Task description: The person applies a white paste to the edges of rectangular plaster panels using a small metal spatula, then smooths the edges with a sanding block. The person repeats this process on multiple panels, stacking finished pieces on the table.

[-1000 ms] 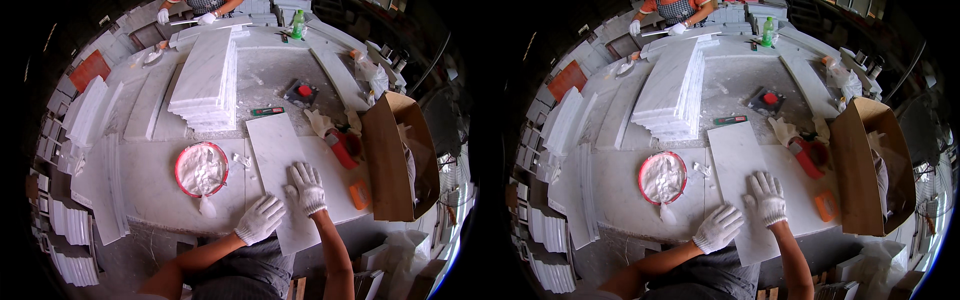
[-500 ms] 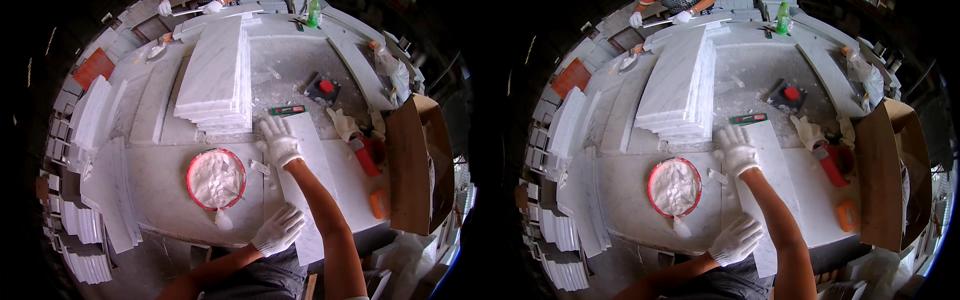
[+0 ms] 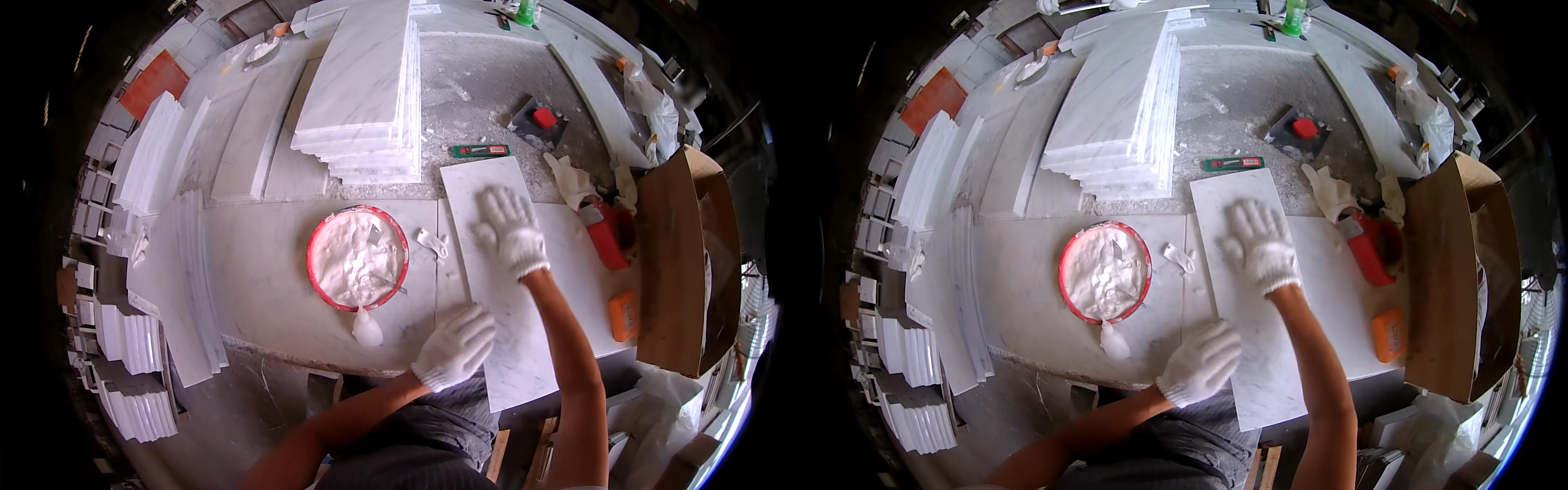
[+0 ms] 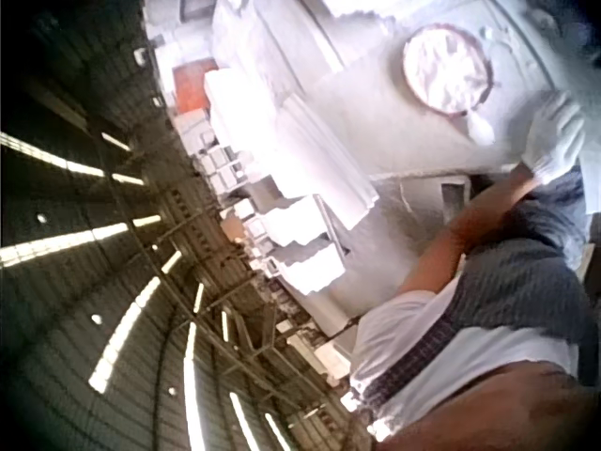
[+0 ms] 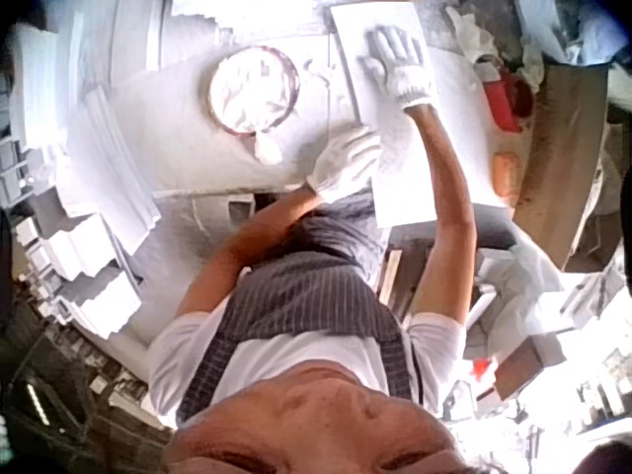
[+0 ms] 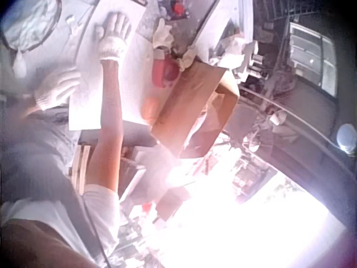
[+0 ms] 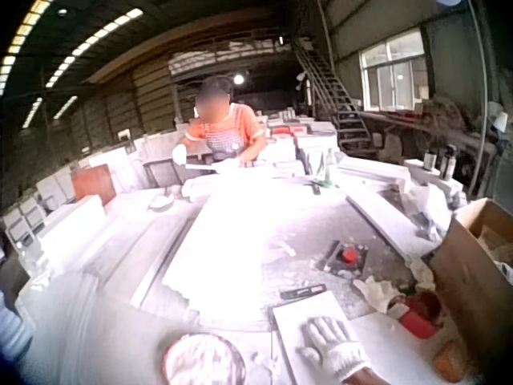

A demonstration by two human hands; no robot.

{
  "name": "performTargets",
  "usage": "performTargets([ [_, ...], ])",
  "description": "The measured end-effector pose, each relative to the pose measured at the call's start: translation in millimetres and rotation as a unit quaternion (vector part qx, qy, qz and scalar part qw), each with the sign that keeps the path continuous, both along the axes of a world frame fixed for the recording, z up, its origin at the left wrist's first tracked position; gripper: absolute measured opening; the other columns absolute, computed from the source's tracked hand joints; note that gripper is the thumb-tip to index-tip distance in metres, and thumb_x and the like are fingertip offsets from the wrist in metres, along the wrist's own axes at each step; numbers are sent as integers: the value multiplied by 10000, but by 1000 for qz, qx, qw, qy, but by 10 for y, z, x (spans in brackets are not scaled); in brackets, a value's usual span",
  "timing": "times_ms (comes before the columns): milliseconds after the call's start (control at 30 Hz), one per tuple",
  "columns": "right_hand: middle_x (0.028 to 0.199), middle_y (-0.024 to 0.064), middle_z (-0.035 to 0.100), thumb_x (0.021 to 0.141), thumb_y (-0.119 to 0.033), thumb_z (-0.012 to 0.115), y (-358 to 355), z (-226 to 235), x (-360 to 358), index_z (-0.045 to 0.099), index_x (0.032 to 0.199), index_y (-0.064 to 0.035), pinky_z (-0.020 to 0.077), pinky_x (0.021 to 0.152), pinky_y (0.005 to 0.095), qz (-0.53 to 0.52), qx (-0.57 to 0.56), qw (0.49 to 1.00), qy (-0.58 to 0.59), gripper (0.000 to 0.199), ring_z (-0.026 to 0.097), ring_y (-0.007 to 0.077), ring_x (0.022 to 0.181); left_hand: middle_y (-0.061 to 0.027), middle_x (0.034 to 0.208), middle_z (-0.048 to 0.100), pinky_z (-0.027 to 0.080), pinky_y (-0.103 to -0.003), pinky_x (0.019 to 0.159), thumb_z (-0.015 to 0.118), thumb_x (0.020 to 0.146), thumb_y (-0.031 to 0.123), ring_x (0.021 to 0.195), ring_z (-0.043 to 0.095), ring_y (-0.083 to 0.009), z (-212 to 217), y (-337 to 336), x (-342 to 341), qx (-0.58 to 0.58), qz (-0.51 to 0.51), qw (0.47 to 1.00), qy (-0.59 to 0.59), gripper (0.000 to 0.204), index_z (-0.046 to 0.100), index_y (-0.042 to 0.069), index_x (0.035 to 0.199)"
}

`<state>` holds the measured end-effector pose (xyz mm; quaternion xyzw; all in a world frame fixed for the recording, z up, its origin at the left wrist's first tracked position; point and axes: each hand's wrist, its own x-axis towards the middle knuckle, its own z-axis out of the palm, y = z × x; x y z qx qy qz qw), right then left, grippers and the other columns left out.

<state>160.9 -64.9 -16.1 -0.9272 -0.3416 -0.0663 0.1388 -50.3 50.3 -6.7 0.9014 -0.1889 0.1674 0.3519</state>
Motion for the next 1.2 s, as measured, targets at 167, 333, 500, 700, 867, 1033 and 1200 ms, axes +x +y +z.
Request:
performTargets([
  [167,1499,199,443,944,-380,545,-271,173,-1085,492,1422,-47,243,1201,489,98,17,994,45,585,382,368,1419,-126,1239,621,508,-441,961,670,899,138,1169,591,-366,16,16,-25,-94,119,988,-1,225,671,53,1108],
  [333,1410,184,544,919,-399,583,-766,387,-2077,583,1333,-32,376,1131,498,66,32,994,84,553,507,376,1321,-129,1245,615,492,-453,965,656,914,137,1175,585,-368,-8,9,-31,-70,123,990,-9,269,636,64,1173],
  [500,1371,174,578,984,-510,449,-1405,270,-2778,609,1300,-41,345,1136,539,-111,-20,992,48,587,524,377,1298,-136,1226,617,493,-448,944,654,916,132,1149,589,-368,-67,-12,-24,-46,117,991,-35,264,635,60,1169],
  [700,1385,200,559,1030,-379,425,-2026,-362,-3182,518,1395,-5,365,1120,441,-477,226,831,173,531,513,369,1304,-120,1227,631,501,-424,942,643,917,123,1149,592,-343,-52,-20,-44,-36,116,991,-53,245,648,71,1157],
  [867,1406,167,559,1049,-399,443,-2039,-505,-3561,507,1397,33,354,1123,354,-471,341,769,265,559,507,254,1317,-119,1253,628,506,-415,951,626,936,135,1184,585,-325,-26,-24,-161,-39,111,991,-56,237,655,89,1166],
  [1033,1255,147,633,1036,-471,456,-2060,-826,-3742,598,1266,2,432,1046,401,-466,462,670,346,544,609,263,1159,-126,1102,687,544,-390,838,641,917,64,993,668,-309,62,-112,-725,-79,65,995,-2,226,674,70,1141],
  [1200,1112,138,669,1040,-428,471,-1964,-827,-3660,619,1164,3,473,987,389,-480,589,538,366,472,644,249,1056,-136,1028,711,552,-358,778,647,907,51,899,694,-275,73,-200,-1187,-169,-25,962,215,241,671,18,1144],
])
